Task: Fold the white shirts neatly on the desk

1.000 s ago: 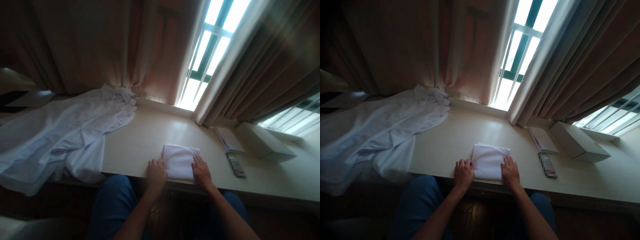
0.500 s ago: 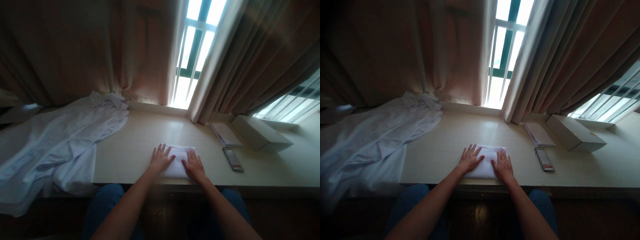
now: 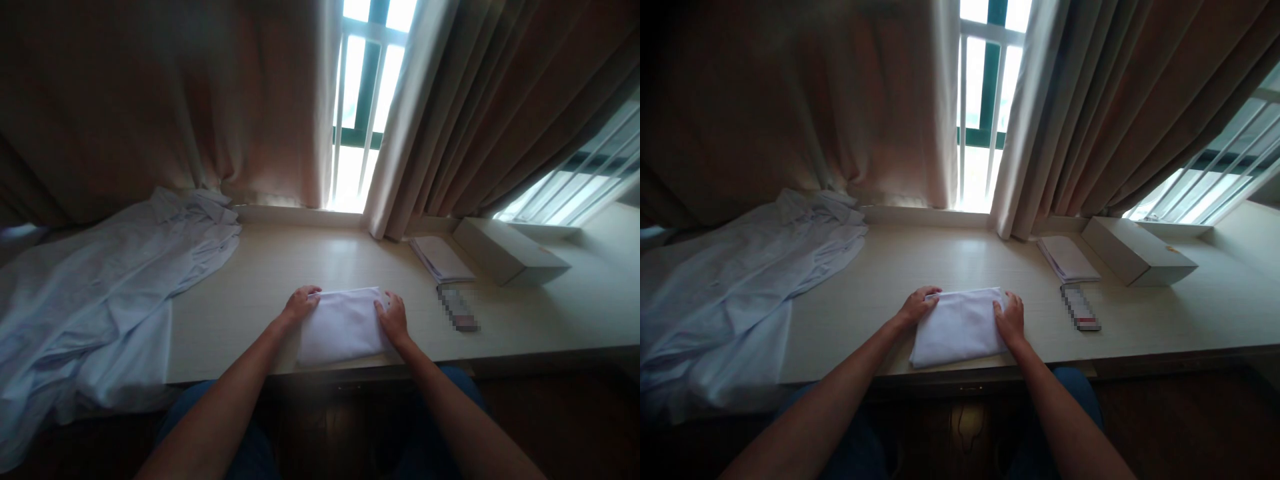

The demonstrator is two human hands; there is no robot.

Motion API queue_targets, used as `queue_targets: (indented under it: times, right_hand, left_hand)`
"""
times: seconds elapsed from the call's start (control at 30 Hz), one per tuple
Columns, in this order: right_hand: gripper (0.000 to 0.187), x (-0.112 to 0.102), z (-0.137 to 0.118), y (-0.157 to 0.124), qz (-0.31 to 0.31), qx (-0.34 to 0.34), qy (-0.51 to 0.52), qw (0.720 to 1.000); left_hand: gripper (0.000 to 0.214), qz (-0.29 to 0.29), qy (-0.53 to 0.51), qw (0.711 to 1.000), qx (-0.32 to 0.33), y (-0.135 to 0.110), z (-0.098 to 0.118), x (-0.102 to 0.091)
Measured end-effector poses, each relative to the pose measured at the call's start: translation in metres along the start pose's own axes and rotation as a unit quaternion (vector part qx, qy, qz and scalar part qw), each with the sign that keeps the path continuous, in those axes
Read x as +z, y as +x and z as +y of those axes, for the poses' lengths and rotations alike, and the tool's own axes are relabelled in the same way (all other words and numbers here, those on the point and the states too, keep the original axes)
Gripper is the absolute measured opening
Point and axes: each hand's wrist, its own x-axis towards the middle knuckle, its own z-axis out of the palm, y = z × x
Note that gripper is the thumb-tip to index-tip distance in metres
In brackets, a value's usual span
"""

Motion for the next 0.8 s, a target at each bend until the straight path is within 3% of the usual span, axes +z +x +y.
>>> queue_targets:
  times: [0.1,0.23,0.47,0.57,0.67,0.73,0.8]
  right_hand:
    - [0.056,-0.001,0.006,0.027,-0.045,0.098,0.054,0.993]
    - [0.042,0.006,0.006,0.05,-0.077,0.103,0.061,0.99]
    - [0.04,0.023,0.009,0.045,-0.035,0.128,0.011,0.991]
    - [0.038,0.022,0.009,0.039,-0.031,0.128,-0.006,0.991]
    - [0.036,0.017,0.006,0.035,-0.02,0.123,-0.014,0.992]
    - [0.035,0.014,0.003,0.033,-0.01,0.1,-0.022,0.995]
    - [0.033,0.011,0.0,0.03,-0.016,0.063,-0.045,0.997]
  left_hand:
    - [0.03,0.005,-0.031,0.999,-0.022,-0.002,-0.004,-0.009]
    - [0.024,0.022,-0.048,0.998,-0.044,-0.004,-0.001,-0.009]
    - [0.027,0.075,-0.025,0.994,-0.073,0.01,0.0,0.002]
    - [0.03,0.095,-0.002,0.992,-0.078,0.004,0.008,0.001]
    - [0.036,0.105,0.069,0.992,0.011,-0.022,0.023,0.001]
    - [0.044,0.078,0.148,0.981,0.095,-0.047,0.03,0.006]
    - [0.053,0.035,0.209,0.971,0.111,-0.069,0.032,0.015]
